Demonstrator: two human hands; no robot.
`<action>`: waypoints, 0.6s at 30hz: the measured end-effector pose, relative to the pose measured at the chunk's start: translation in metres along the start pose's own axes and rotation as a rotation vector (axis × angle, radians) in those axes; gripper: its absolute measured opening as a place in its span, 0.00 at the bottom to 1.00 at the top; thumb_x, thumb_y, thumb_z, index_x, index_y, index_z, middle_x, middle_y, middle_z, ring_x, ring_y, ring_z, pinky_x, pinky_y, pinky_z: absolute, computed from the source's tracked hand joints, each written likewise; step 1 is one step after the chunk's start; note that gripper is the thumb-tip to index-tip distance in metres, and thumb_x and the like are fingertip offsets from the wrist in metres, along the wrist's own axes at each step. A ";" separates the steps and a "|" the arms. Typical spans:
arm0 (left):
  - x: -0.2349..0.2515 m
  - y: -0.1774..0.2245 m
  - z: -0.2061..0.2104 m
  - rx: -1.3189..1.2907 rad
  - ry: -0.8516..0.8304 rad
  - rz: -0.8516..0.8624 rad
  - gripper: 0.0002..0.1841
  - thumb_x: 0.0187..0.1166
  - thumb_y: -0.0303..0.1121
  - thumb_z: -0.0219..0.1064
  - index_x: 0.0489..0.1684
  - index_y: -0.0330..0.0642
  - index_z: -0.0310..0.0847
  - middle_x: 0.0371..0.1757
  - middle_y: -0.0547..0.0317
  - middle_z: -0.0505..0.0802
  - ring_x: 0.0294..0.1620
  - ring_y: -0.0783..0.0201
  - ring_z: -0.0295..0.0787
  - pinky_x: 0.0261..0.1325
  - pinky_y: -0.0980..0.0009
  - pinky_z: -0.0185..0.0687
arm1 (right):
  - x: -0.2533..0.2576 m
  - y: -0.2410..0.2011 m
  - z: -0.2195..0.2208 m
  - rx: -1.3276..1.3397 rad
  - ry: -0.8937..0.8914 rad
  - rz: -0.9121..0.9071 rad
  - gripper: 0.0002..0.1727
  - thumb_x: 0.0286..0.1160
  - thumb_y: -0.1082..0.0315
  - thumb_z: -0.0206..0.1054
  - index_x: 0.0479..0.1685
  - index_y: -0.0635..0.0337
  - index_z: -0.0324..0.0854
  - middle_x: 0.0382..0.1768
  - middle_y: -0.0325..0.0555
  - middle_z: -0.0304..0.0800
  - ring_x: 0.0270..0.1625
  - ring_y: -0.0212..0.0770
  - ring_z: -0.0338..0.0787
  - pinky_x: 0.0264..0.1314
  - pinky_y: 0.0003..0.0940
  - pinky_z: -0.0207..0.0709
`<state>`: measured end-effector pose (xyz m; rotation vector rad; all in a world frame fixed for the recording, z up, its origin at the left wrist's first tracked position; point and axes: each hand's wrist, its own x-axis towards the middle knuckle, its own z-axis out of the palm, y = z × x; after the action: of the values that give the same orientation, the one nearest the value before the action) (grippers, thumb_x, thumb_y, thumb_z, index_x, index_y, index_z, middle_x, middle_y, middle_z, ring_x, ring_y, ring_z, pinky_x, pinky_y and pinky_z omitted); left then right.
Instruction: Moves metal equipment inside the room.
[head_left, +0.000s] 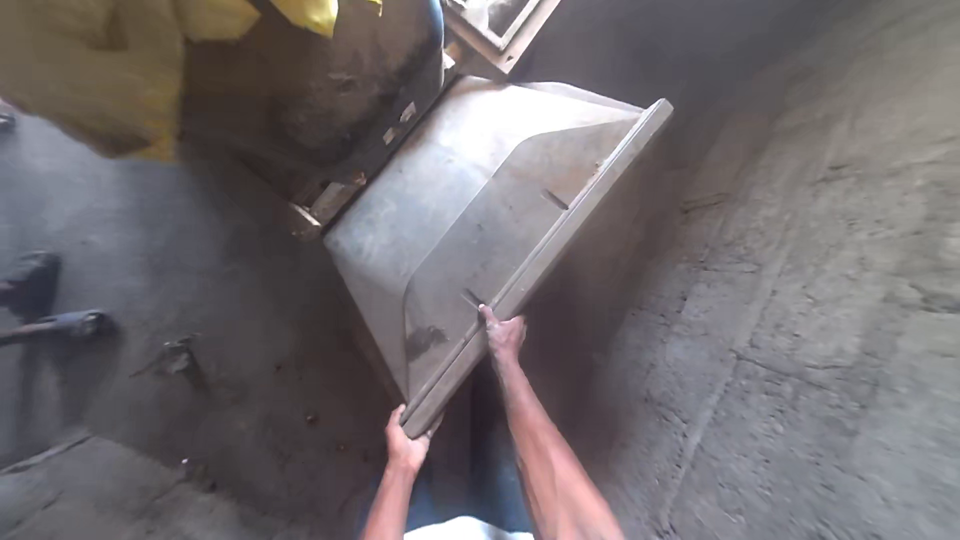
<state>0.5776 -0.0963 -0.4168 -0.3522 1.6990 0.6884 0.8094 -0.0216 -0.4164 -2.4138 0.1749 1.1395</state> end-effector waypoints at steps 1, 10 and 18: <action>-0.001 0.000 0.001 0.003 0.008 0.006 0.22 0.89 0.44 0.50 0.71 0.38 0.68 0.62 0.36 0.85 0.59 0.41 0.86 0.55 0.40 0.86 | 0.000 -0.001 0.000 0.005 0.008 0.000 0.52 0.59 0.45 0.86 0.77 0.74 0.68 0.72 0.71 0.78 0.77 0.62 0.79 0.79 0.55 0.72; -0.014 0.001 0.008 -0.002 0.069 0.035 0.21 0.89 0.42 0.51 0.72 0.37 0.68 0.63 0.35 0.83 0.58 0.40 0.86 0.52 0.40 0.86 | 0.001 0.000 -0.002 0.032 0.015 -0.026 0.52 0.57 0.48 0.87 0.76 0.76 0.67 0.71 0.73 0.78 0.76 0.64 0.78 0.80 0.55 0.71; -0.008 0.002 0.010 0.001 0.086 0.000 0.21 0.89 0.41 0.50 0.71 0.36 0.69 0.61 0.34 0.84 0.56 0.39 0.87 0.49 0.40 0.88 | 0.007 0.003 0.002 0.014 0.026 -0.053 0.51 0.57 0.48 0.87 0.75 0.76 0.69 0.68 0.72 0.80 0.73 0.64 0.81 0.78 0.57 0.72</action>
<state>0.5859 -0.0891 -0.4101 -0.3858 1.7811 0.6811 0.8112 -0.0230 -0.4239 -2.4080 0.1265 1.0803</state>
